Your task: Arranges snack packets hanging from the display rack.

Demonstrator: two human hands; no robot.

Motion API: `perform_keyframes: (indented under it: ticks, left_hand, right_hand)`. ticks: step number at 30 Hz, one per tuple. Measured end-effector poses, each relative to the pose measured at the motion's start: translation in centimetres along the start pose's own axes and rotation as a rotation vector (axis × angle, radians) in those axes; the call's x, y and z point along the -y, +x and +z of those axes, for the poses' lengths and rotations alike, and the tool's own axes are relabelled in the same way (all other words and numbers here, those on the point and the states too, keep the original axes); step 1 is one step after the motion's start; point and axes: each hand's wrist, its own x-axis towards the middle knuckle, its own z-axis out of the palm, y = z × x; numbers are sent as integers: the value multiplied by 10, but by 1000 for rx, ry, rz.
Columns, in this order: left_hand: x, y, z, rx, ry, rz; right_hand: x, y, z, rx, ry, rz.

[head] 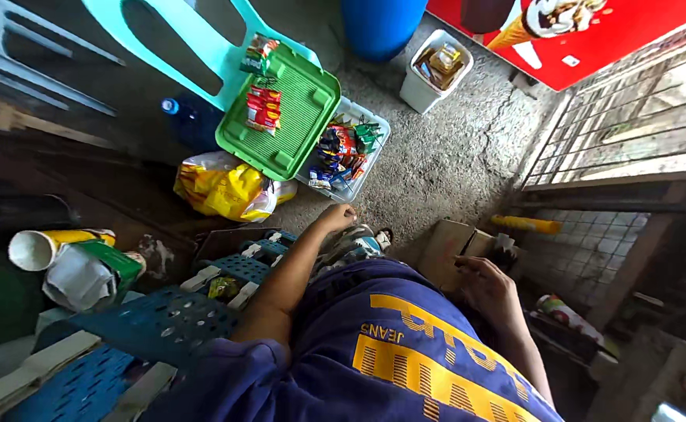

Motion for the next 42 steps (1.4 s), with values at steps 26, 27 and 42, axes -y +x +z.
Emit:
perform_keyframes:
  ticks: [26, 27, 42]
  left_hand:
    - [142, 184, -325, -749, -827, -667]
    - [143, 187, -328, -728, -799, -670]
    - [122, 99, -249, -552, -408, -180]
  right_hand:
    - [38, 167, 73, 215, 76, 482]
    - [38, 169, 72, 202, 68, 486]
    - [48, 140, 77, 115, 118, 480]
